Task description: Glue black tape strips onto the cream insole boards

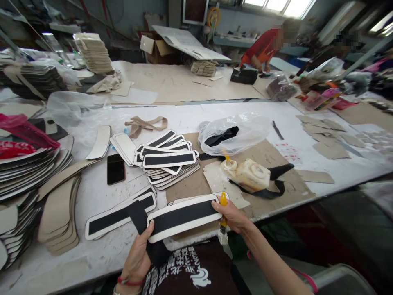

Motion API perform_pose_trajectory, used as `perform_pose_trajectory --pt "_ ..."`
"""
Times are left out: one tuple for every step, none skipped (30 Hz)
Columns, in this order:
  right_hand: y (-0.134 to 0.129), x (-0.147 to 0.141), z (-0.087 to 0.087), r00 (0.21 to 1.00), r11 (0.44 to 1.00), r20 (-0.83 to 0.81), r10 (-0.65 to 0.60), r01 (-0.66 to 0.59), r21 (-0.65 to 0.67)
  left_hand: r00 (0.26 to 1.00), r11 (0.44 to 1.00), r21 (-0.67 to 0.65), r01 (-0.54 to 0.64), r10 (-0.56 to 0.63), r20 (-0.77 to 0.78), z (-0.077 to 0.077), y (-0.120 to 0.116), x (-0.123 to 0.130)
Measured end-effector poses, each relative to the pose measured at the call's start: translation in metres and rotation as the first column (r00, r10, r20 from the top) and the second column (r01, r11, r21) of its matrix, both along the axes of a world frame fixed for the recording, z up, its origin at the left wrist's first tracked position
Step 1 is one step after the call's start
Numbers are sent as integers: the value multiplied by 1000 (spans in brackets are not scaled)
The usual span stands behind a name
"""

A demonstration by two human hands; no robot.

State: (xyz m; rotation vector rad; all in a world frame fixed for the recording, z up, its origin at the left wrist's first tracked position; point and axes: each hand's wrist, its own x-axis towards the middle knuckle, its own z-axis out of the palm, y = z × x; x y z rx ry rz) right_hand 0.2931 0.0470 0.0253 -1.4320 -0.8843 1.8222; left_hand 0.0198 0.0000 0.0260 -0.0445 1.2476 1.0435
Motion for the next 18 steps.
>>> perform_pose_trajectory --pt "2 -1 -1 1000 1000 -27 -6 5 -16 1000 1000 -10 1 -1 1 -1 1 0" --pt "5 -2 -3 1000 1000 -29 -10 10 -24 1000 1000 -22 0 0 -12 -3 4 -1" --pt "9 -3 -4 1000 1000 -16 -9 9 -30 999 1000 -32 -1 0 -32 -3 7 -2" --pt "14 -5 -5 1000 999 4 -2 2 -34 999 999 -32 -5 3 -53 -3 10 -4" --pt "21 -7 -5 1000 999 27 9 -8 -37 998 1000 -22 -8 6 -69 -2 15 -7" --pt "28 -9 -5 999 999 50 17 -16 -37 997 1000 -8 -13 12 -77 0 20 -10" --pt "37 -12 -4 997 999 70 26 -24 -33 996 1000 3 -23 23 -80 2 26 -13" --pt "47 -15 -2 996 999 88 30 -28 -21 995 999 3 -38 38 -88 5 33 -17" --pt "57 -19 -1 993 1000 111 26 -26 -1 992 998 -5 -56 55 -110 8 40 -21" --pt "69 -23 1 990 999 138 13 -17 27 988 998 -8 -60 58 -143 12 47 -25" --pt "82 -27 4 986 998 168 -7 -4 63 982 999 -4 -44 43 -183 16 56 -29" --pt "95 -32 6 979 995 200 -30 9 103 973 1000 11 -6 8 -230 20 66 -32" --pt "108 -36 8 971 989 233 -51 16 147 959 999 25 46 -37 -280 25 77 -36" --pt "122 -40 10 957 979 281 -70 12 202 940 995 33 99 -83 -332 29 88 -39" --pt "135 -44 13 938 966 334 -92 3 258 915 989 27 142 -121 -386 34 102 -42" --pt "148 -47 16 910 949 399 -113 -21 316 881 987 0 162 -145 -450 38 116 -45" --pt "159 -49 18 857 918 489 -163 -50 394 839 986 -28 165 -155 -521 41 130 -48" --pt "168 -49 20 825 901 523 -216 -38 432 784 986 -40 162 -153 -601 42 145 -51"
